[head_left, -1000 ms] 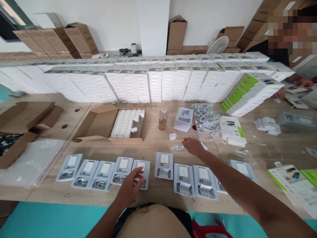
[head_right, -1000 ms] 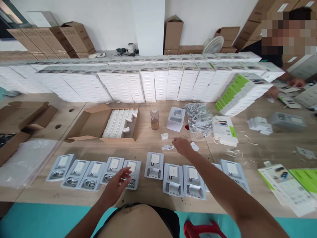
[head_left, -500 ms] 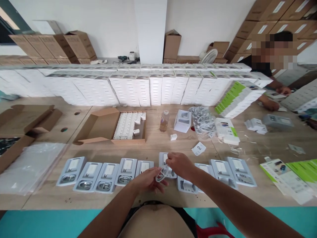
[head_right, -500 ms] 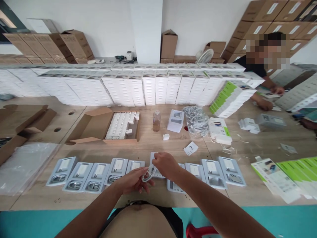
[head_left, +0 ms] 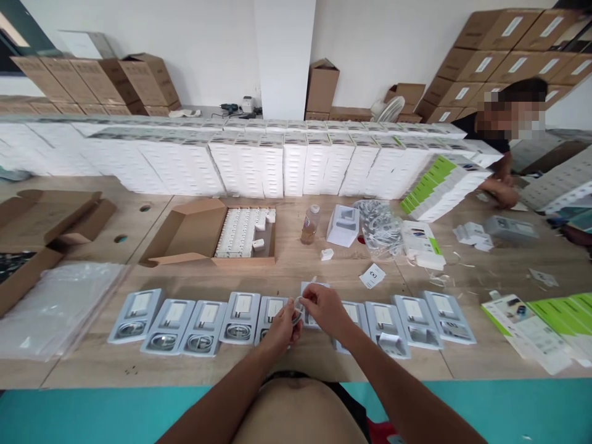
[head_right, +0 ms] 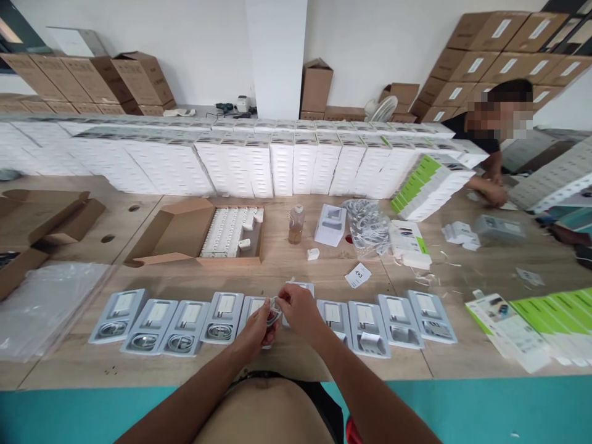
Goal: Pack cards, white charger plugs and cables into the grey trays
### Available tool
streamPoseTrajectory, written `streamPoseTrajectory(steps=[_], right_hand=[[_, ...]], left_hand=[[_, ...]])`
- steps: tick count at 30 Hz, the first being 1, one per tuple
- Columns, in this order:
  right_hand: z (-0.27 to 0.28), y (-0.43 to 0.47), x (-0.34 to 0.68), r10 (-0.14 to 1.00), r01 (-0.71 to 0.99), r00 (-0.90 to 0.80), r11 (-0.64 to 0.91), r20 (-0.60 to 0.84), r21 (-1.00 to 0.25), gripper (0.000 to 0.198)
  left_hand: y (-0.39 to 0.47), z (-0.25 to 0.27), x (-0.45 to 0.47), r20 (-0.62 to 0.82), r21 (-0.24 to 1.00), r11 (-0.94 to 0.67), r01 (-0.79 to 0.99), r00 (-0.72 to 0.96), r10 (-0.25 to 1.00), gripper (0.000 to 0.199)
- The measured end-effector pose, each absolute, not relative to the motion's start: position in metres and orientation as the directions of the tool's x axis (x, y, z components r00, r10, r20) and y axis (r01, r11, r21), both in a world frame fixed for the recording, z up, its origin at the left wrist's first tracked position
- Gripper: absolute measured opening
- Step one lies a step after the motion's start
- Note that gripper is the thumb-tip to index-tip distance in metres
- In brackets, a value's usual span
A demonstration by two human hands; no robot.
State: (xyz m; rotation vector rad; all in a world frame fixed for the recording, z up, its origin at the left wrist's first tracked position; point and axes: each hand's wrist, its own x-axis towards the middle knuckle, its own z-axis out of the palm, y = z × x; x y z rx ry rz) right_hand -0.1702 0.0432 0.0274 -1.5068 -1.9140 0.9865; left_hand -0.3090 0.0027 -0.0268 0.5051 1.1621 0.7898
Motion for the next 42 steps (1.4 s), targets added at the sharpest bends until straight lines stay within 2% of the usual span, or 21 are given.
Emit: streamPoseTrajectory(steps=[4, 10, 12, 14, 17, 19, 21, 24, 26, 28, 34, 39, 40, 42], right_hand=[[0.014, 0.037, -0.185, 0.984, 0.477, -0.173, 0.038, -0.051, -0.878, 0.011], [0.006, 0.025, -0.19, 0.95, 0.283, -0.201, -0.177, -0.239, -0.943, 0.017], [0.007, 0.022, -0.19, 0.96, 0.338, -0.189, -0.135, -0.207, -0.932, 0.018], [0.01, 0.02, -0.19, 0.987, 0.478, -0.146, 0.011, -0.067, -0.878, 0.016], [0.014, 0.021, -0.188, 0.981, 0.666, -0.107, 0.191, 0.161, -0.722, 0.011], [0.019, 0.024, -0.183, 0.96, 0.743, -0.12, 0.257, 0.254, -0.618, 0.033], [0.026, 0.03, -0.174, 0.926, 0.785, -0.241, 0.362, 0.291, -0.502, 0.051], [0.036, 0.038, -0.159, 0.842, 0.746, -0.502, 0.538, 0.2, -0.392, 0.046], [0.038, 0.041, -0.152, 0.83, 0.737, -0.542, 0.545, 0.13, -0.4, 0.031], [0.037, 0.042, -0.148, 0.851, 0.747, -0.515, 0.504, 0.103, -0.433, 0.021], [0.037, 0.038, -0.151, 0.863, 0.746, -0.486, 0.493, 0.141, -0.447, 0.022], [0.044, 0.036, -0.154, 0.891, 0.846, -0.444, 0.452, 0.094, -0.282, 0.02], [0.045, 0.035, -0.155, 0.904, 0.862, -0.423, 0.421, 0.059, -0.282, 0.02], [0.046, 0.034, -0.158, 0.929, 0.864, -0.369, 0.335, -0.018, -0.376, 0.019]], left_hand=[[0.001, -0.025, -0.312, -0.627, 0.666, 0.661, -0.346, 0.222, 0.747, 0.055], [-0.001, -0.021, -0.32, -0.632, 0.586, 0.694, -0.418, 0.301, 0.714, 0.054], [0.0, -0.02, -0.322, -0.62, 0.582, 0.695, -0.422, 0.322, 0.716, 0.053], [0.001, -0.02, -0.323, -0.605, 0.596, 0.685, -0.419, 0.327, 0.726, 0.052], [0.003, -0.019, -0.326, -0.577, 0.638, 0.659, -0.398, 0.318, 0.752, 0.05], [0.004, -0.017, -0.328, -0.547, 0.692, 0.625, -0.361, 0.302, 0.781, 0.047], [0.005, -0.013, -0.333, -0.515, 0.751, 0.581, -0.315, 0.273, 0.813, 0.043], [0.008, -0.006, -0.34, -0.354, 0.916, 0.378, -0.133, 0.173, 0.919, 0.037], [0.012, -0.001, -0.343, -0.191, 0.981, 0.186, 0.05, 0.134, 0.972, 0.031], [0.014, 0.004, -0.345, -0.122, 0.984, 0.102, 0.143, 0.132, 0.984, 0.028], [0.02, 0.012, -0.347, -0.379, 0.923, 0.384, 0.034, 0.261, 0.888, 0.034], [0.019, 0.014, -0.354, -0.347, 0.938, 0.328, 0.112, 0.289, 0.892, 0.033], [0.019, 0.013, -0.354, -0.346, 0.938, 0.324, 0.124, 0.279, 0.896, 0.036], [0.016, 0.01, -0.354, -0.345, 0.935, 0.31, 0.174, 0.225, 0.911, 0.041]])
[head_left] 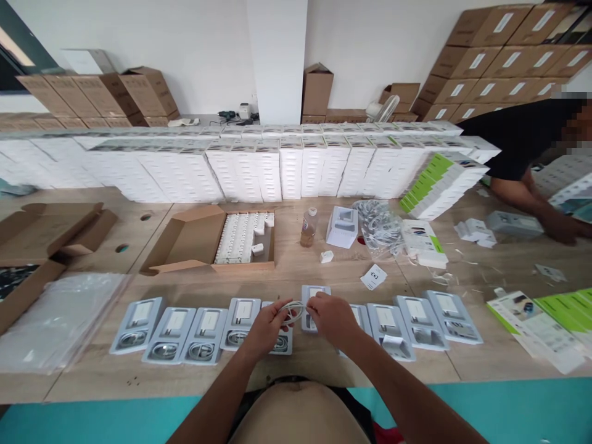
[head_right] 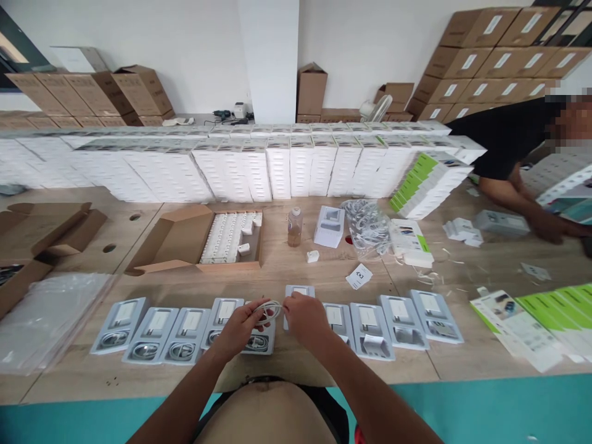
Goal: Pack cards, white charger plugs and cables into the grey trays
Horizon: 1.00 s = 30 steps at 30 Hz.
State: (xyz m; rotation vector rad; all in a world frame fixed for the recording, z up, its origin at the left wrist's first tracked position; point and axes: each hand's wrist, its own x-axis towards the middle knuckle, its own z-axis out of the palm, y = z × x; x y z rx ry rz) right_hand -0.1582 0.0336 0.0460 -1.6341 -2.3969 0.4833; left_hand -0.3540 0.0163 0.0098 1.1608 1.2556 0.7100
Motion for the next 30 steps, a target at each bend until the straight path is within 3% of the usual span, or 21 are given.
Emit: streamPoseTrajectory(steps=[3, 7, 11, 14, 16, 18, 20, 22, 24, 26, 30], right_hand=[[0.043, 0.032, -0.166, 0.956, 0.754, -0.283, 0.17, -0.08, -0.635, 0.018], [0.031, 0.032, -0.179, 0.973, 0.453, -0.191, -0.033, -0.133, -0.891, 0.022], [0.014, 0.031, -0.188, 0.965, 0.162, -0.142, -0.198, -0.221, -0.967, 0.023], [0.005, 0.026, -0.191, 0.925, 0.03, -0.181, -0.335, -0.335, -0.942, 0.029], [0.0, 0.021, -0.191, 0.932, 0.073, -0.185, -0.303, -0.312, -0.95, 0.029], [-0.004, 0.017, -0.191, 0.98, 0.23, -0.104, -0.144, -0.172, -0.962, 0.024], [-0.006, 0.015, -0.189, 1.0, 0.4, 0.008, 0.001, 0.005, -0.916, 0.023], [-0.005, 0.013, -0.184, 0.995, 0.481, 0.02, 0.075, 0.097, -0.873, 0.036], [-0.001, 0.014, -0.175, 0.991, 0.484, -0.113, 0.115, 0.068, -0.868, 0.036], [0.003, 0.017, -0.162, 0.968, 0.47, -0.249, 0.1, -0.023, -0.877, 0.024], [-0.001, 0.023, -0.125, 0.922, 0.415, -0.319, -0.072, -0.219, -0.907, 0.017]], left_hand=[[0.011, 0.004, -0.351, -0.264, 0.925, 0.211, 0.316, 0.134, 0.955, 0.043], [0.005, 0.0, -0.347, -0.135, 0.915, 0.073, 0.398, 0.13, 0.982, 0.039], [0.005, -0.002, -0.346, -0.164, 0.953, 0.126, 0.275, 0.12, 0.979, 0.037], [0.007, -0.006, -0.347, -0.244, 0.97, 0.243, 0.023, 0.146, 0.959, 0.038], [0.009, -0.009, -0.348, -0.295, 0.939, 0.319, -0.131, 0.179, 0.939, 0.042], [0.009, -0.01, -0.349, -0.328, 0.914, 0.366, -0.177, 0.211, 0.921, 0.044], [0.01, -0.009, -0.351, -0.337, 0.919, 0.373, -0.125, 0.241, 0.91, 0.044], [0.011, -0.005, -0.354, -0.313, 0.946, 0.324, 0.004, 0.27, 0.91, 0.041], [0.011, 0.0, -0.356, -0.237, 0.964, 0.186, 0.188, 0.304, 0.923, 0.037], [0.012, 0.005, -0.355, -0.158, 0.935, 0.021, 0.354, 0.364, 0.918, 0.036], [0.013, 0.003, -0.342, -0.173, 0.885, -0.083, 0.458, 0.49, 0.854, 0.037]])
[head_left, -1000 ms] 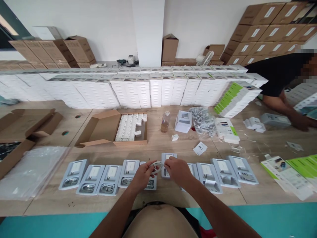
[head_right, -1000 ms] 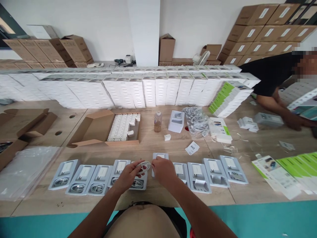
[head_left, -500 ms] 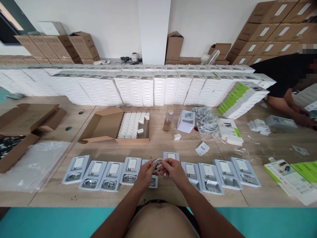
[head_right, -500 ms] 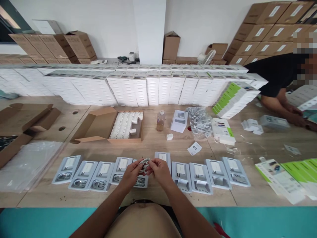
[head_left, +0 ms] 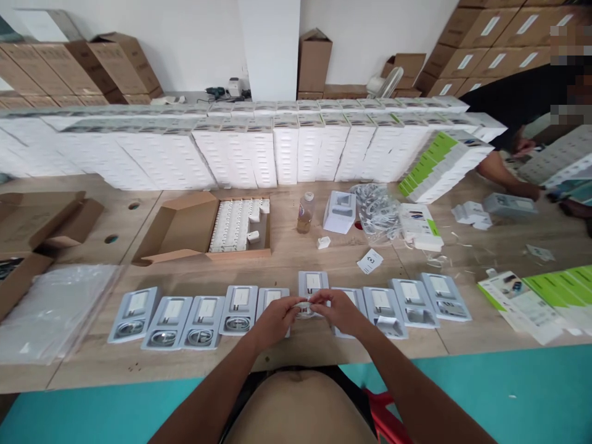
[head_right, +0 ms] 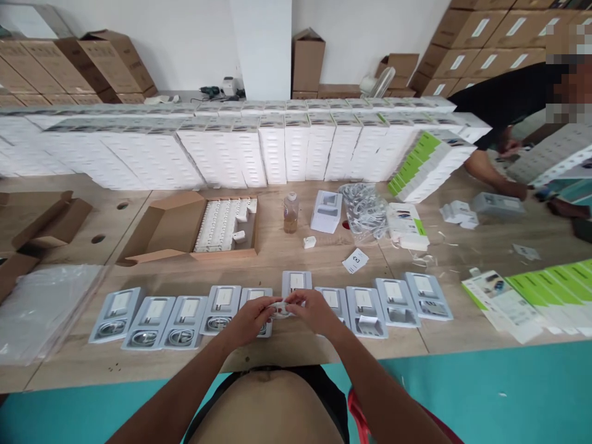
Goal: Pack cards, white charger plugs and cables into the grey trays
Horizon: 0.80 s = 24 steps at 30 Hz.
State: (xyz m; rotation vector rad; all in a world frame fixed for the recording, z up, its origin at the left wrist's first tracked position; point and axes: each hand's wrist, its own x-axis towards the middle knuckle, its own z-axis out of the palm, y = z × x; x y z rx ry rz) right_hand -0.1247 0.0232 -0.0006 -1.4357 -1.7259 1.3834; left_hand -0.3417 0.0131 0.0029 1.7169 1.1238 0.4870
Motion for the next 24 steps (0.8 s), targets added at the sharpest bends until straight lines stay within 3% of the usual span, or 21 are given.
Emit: streamPoseTrajectory(steps=[6, 10, 13, 19, 24], right_hand=[[-0.028, 0.009, -0.06, 0.924, 0.313, -0.162, -0.286, -0.347, -0.906, 0.036], [-0.04, -0.017, -0.034, 0.915, 0.218, -0.086, -0.369, -0.394, -0.903, 0.038], [-0.047, -0.031, -0.027, 0.922, 0.228, -0.059, -0.362, -0.384, -0.904, 0.036], [-0.062, -0.038, -0.031, 0.935, 0.267, -0.037, -0.33, -0.352, -0.905, 0.03], [-0.069, -0.031, -0.05, 0.976, 0.477, -0.02, -0.182, -0.218, -0.86, 0.02]], left_hand=[[0.02, -0.043, -0.312, -0.176, 0.712, -0.26, 0.652, 0.524, 0.833, 0.044], [0.029, -0.071, -0.294, -0.175, 0.608, -0.343, 0.716, 0.543, 0.821, 0.029], [0.034, -0.078, -0.285, -0.174, 0.57, -0.389, 0.723, 0.569, 0.803, 0.011], [0.043, -0.084, -0.279, -0.254, 0.5, -0.368, 0.784, 0.539, 0.803, 0.011], [0.056, -0.091, -0.271, -0.355, 0.402, -0.268, 0.876, 0.419, 0.836, 0.021]])
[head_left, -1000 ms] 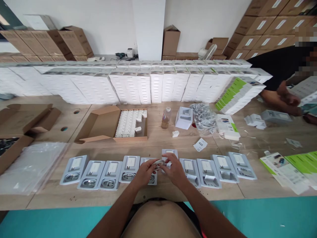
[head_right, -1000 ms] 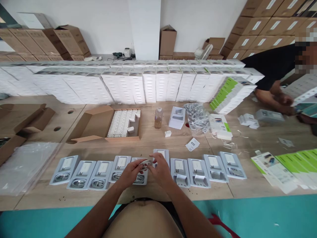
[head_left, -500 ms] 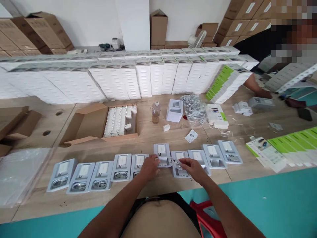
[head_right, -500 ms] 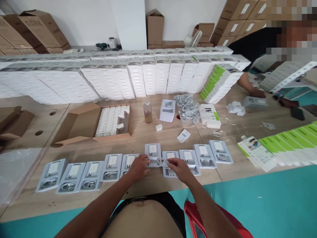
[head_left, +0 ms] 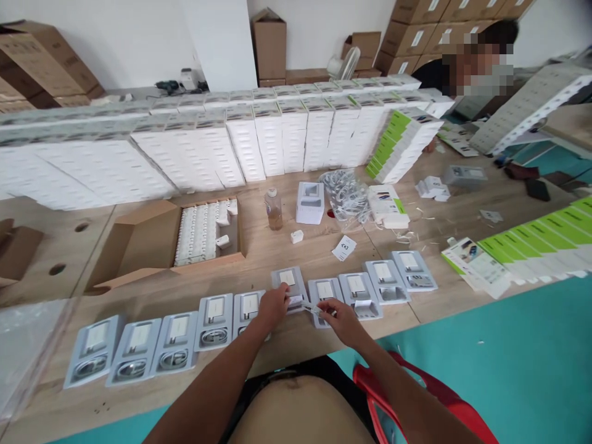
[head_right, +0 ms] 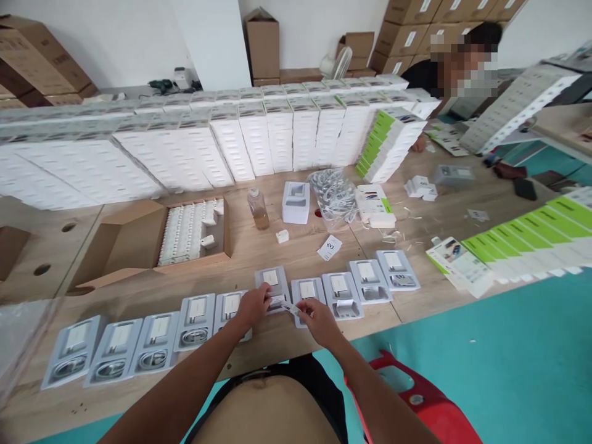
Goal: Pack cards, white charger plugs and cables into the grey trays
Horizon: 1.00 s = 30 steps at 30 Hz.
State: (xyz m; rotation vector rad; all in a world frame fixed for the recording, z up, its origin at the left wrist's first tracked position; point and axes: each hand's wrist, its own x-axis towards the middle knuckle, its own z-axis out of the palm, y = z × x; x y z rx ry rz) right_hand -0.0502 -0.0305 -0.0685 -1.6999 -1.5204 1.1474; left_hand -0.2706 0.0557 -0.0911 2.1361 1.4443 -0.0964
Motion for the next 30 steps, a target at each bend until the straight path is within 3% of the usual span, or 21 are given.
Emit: streamPoseTrajectory(steps=[4, 9, 13, 16, 21, 25, 30], right_hand=[[-0.073, -0.016, -0.067, 0.99, 0.651, -0.086, -0.031, -0.114, -0.758, 0.018], [-0.08, 0.005, -0.08, 0.978, 0.766, -0.196, 0.111, -0.066, -0.633, 0.019], [-0.082, 0.018, -0.081, 0.933, 0.844, -0.355, 0.293, -0.06, -0.449, 0.019], [-0.084, 0.025, -0.081, 0.872, 0.834, -0.486, 0.44, -0.066, -0.334, 0.016], [-0.088, 0.037, -0.085, 0.752, 0.735, -0.656, 0.618, -0.061, -0.279, 0.022], [-0.094, 0.044, -0.094, 0.688, 0.675, -0.723, 0.687, -0.056, -0.27, 0.02], [-0.1, 0.034, -0.11, 0.695, 0.692, -0.718, 0.705, -0.042, -0.158, 0.02]], left_hand=[[0.064, -0.092, -0.263, -0.38, 0.368, -0.292, 0.883, 0.43, 0.819, 0.013], [0.066, -0.093, -0.263, -0.375, 0.363, -0.277, 0.89, 0.412, 0.831, 0.023], [0.067, -0.095, -0.267, -0.379, 0.406, -0.288, 0.867, 0.446, 0.811, 0.025], [0.068, -0.094, -0.273, -0.358, 0.467, -0.329, 0.821, 0.515, 0.779, 0.024], [0.07, -0.091, -0.29, -0.312, 0.567, -0.41, 0.715, 0.647, 0.696, 0.021], [0.071, -0.091, -0.301, -0.307, 0.593, -0.458, 0.662, 0.712, 0.631, 0.017], [0.06, -0.095, -0.299, -0.331, 0.538, -0.524, 0.661, 0.737, 0.589, 0.017]])
